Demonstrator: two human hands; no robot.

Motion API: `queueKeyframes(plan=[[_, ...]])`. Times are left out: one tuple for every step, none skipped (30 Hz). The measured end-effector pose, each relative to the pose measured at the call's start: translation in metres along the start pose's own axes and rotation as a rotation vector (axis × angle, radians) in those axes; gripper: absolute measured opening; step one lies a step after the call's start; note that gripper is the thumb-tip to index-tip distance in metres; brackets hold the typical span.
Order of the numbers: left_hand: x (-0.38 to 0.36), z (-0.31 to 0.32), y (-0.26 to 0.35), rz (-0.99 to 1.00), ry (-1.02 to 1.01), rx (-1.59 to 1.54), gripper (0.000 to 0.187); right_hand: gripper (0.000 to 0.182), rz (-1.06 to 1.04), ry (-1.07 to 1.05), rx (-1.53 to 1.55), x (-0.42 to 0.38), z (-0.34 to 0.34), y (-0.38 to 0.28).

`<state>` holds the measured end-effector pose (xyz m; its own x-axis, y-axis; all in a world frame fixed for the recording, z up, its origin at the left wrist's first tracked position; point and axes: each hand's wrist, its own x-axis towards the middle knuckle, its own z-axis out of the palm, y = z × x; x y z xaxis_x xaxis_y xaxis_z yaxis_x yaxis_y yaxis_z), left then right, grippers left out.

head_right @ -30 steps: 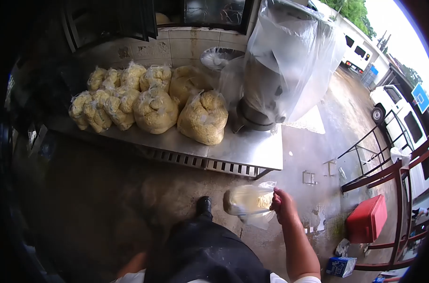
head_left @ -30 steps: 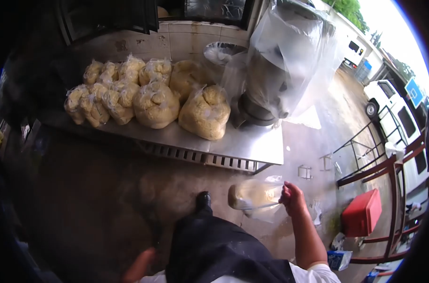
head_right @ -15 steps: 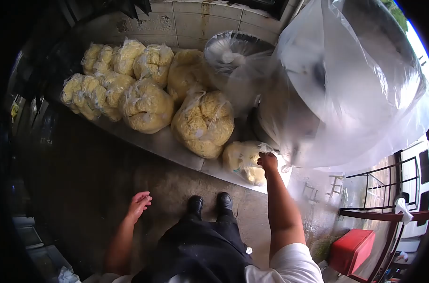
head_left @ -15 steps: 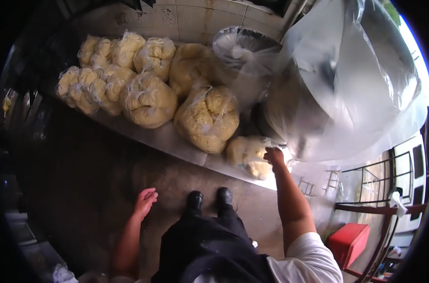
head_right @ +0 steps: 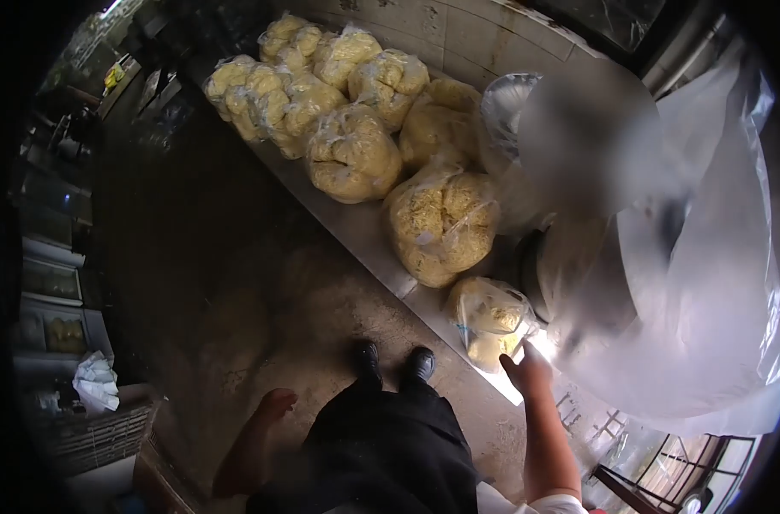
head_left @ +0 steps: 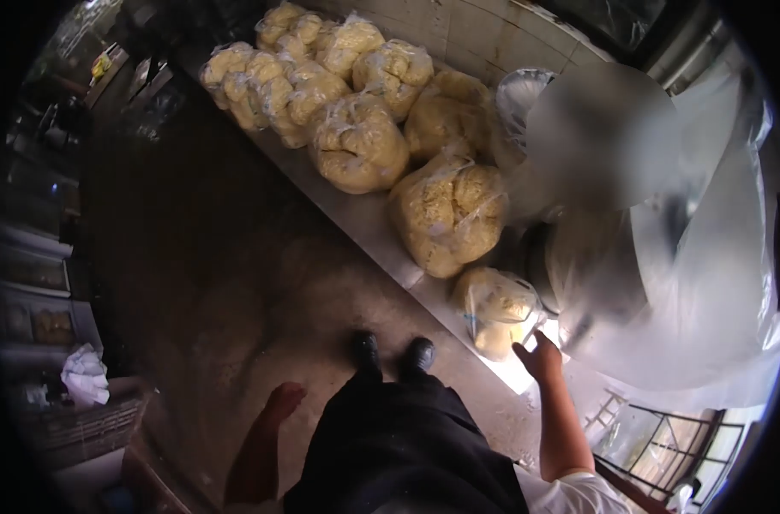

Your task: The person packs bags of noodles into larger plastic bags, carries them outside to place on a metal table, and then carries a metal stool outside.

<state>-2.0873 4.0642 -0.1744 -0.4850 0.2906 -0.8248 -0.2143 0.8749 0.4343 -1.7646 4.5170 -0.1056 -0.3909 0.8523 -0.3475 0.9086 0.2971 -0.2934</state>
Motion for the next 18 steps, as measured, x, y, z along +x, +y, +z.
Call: queueKeyframes(plan=[[-0.014, 0.002, 0.008, 0.075, 0.083, -0.114, 0.029, 0.052, -0.125, 0.057, 0.052, -0.010, -0.011, -0.009], [-0.024, 0.004, 0.013, 0.055, 0.100, -0.168, 0.030, 0.045, -0.231, 0.026, 0.093, -0.008, -0.008, -0.005], [-0.027, 0.002, 0.008, 0.046, 0.119, -0.225, 0.030, 0.044, -0.220, -0.070, 0.177, -0.006, -0.010, -0.021], [-0.011, 0.002, -0.024, 0.188, 0.115, -0.146, 0.033, 0.043, -0.212, -0.166, 0.248, -0.006, -0.014, -0.041], [-0.002, 0.002, -0.057, 0.321, 0.121, -0.062, 0.036, 0.041, -0.307, -0.179, 0.227, -0.005, -0.010, -0.060], [-0.010, 0.000, -0.063, 0.282, 0.167, -0.042, 0.038, 0.039, -0.420, -0.196, 0.199, 0.002, -0.006, -0.083], [-0.021, 0.000, -0.066, 0.231, 0.212, -0.037, 0.040, 0.039, -0.517, -0.217, 0.197, 0.006, -0.002, -0.110], [-0.032, 0.001, -0.082, 0.239, 0.298, -0.031, 0.042, 0.040, -0.616, -0.246, 0.190, 0.007, 0.004, -0.139], [-0.043, 0.002, -0.102, 0.240, 0.376, -0.019, 0.044, 0.038, -0.675, -0.289, 0.236, 0.003, 0.010, -0.167], [-0.060, 0.006, -0.121, 0.170, 0.438, -0.093, 0.046, 0.037, -0.727, -0.339, 0.277, -0.004, 0.017, -0.197], [-0.080, 0.011, -0.138, 0.102, 0.494, -0.166, 0.047, 0.036, -0.806, -0.372, 0.245, -0.012, 0.027, -0.228], [-0.100, 0.016, -0.163, 0.038, 0.537, -0.238, 0.049, 0.034, -0.874, -0.400, 0.213, -0.025, 0.040, -0.255], [-0.117, 0.025, -0.195, 0.000, 0.562, -0.292, 0.051, 0.033, -0.945, -0.442, 0.171, -0.036, 0.060, -0.277], [-0.134, 0.034, -0.227, -0.039, 0.585, -0.344, 0.053, 0.032, -1.069, -0.454, 0.086, -0.040, 0.088, -0.298], [-0.152, 0.041, -0.256, -0.073, 0.599, -0.390, 0.055, 0.033, -1.086, -0.522, 0.030, -0.054, 0.118, -0.316], [-0.183, 0.043, -0.277, -0.143, 0.602, -0.408, 0.054, 0.034, -1.095, -0.582, -0.028, -0.076, 0.145, -0.342], [-0.193, 0.055, -0.319, -0.204, 0.634, -0.519, 0.052, 0.036, -1.185, -0.592, -0.224, -0.107, 0.171, -0.368], [-0.200, 0.083, -0.353, -0.257, 0.644, -0.645, 0.051, 0.038, -1.259, -0.585, -0.445, -0.141, 0.188, -0.384]])
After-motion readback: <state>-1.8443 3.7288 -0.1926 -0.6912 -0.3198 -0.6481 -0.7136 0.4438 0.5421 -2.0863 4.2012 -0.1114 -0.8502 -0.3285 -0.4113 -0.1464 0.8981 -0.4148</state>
